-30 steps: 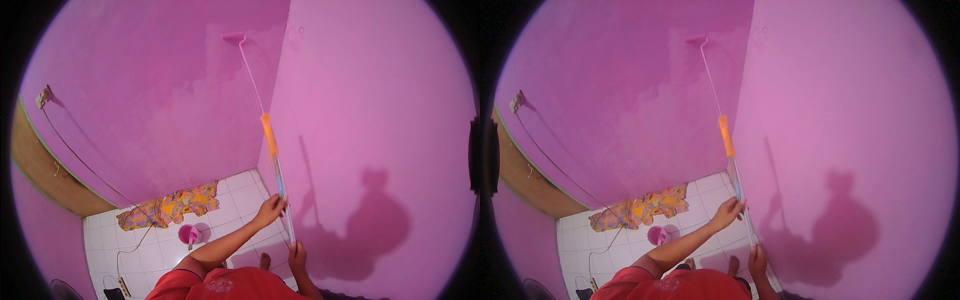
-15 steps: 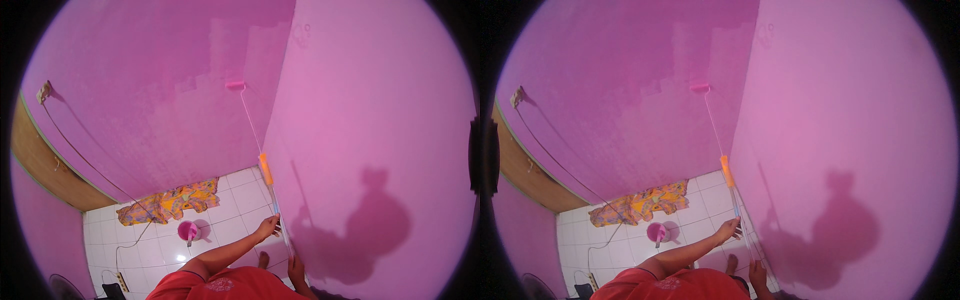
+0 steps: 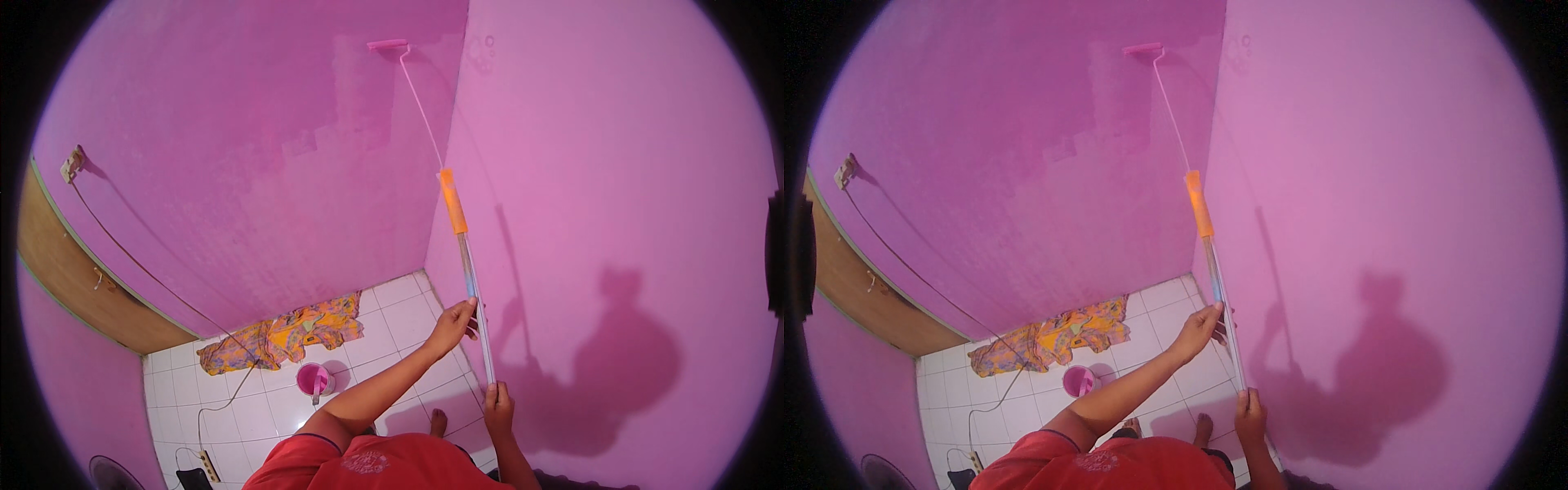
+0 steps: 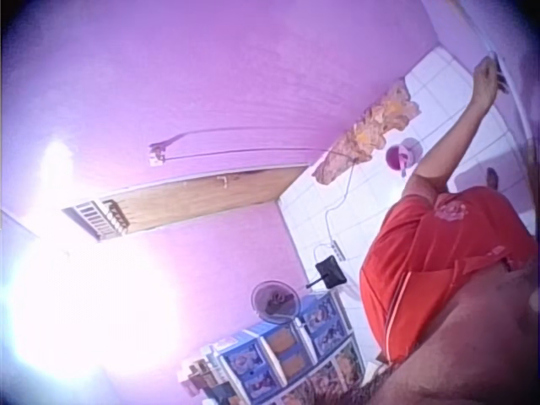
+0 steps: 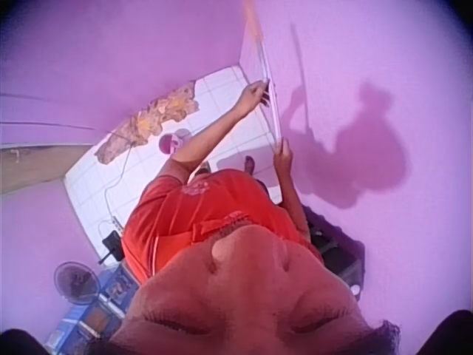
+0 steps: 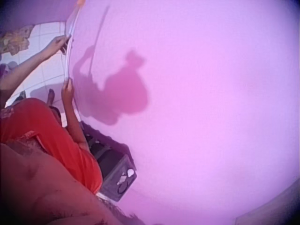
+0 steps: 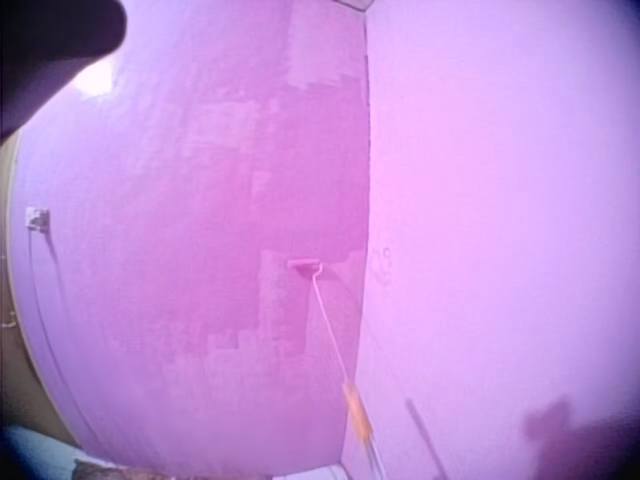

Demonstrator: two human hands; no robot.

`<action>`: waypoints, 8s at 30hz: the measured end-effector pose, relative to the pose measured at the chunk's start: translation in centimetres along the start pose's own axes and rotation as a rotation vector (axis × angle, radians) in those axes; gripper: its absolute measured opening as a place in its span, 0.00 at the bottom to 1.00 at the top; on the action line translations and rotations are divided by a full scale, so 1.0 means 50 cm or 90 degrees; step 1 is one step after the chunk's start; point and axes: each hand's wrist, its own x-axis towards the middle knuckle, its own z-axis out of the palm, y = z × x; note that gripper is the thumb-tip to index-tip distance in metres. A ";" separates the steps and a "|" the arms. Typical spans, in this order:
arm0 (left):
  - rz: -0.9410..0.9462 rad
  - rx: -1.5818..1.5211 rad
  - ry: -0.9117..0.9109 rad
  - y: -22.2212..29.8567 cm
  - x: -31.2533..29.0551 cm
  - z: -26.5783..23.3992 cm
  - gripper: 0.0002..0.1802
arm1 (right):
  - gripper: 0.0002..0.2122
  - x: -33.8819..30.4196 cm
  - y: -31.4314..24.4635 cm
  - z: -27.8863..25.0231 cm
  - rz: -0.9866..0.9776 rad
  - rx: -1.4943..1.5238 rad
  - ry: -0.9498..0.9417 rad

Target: The person paints the walls of a room pink using a roller attached to an extension pole. They repeatedly dip the roller into a bucket of paint and apply it to the wall surface in vertical strokes.

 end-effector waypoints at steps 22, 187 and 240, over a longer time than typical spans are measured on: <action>-0.092 0.016 0.017 -0.085 -0.021 0.040 0.33 | 0.14 -0.048 0.075 -0.042 -0.007 -0.035 -0.018; -0.333 -0.320 -0.029 -0.287 -0.051 0.131 0.32 | 0.20 -0.049 0.143 -0.285 0.088 -0.209 -0.224; -0.664 0.580 0.087 -0.493 -1.360 -1.054 0.27 | 0.19 -0.667 -0.346 0.365 0.089 -0.538 -0.486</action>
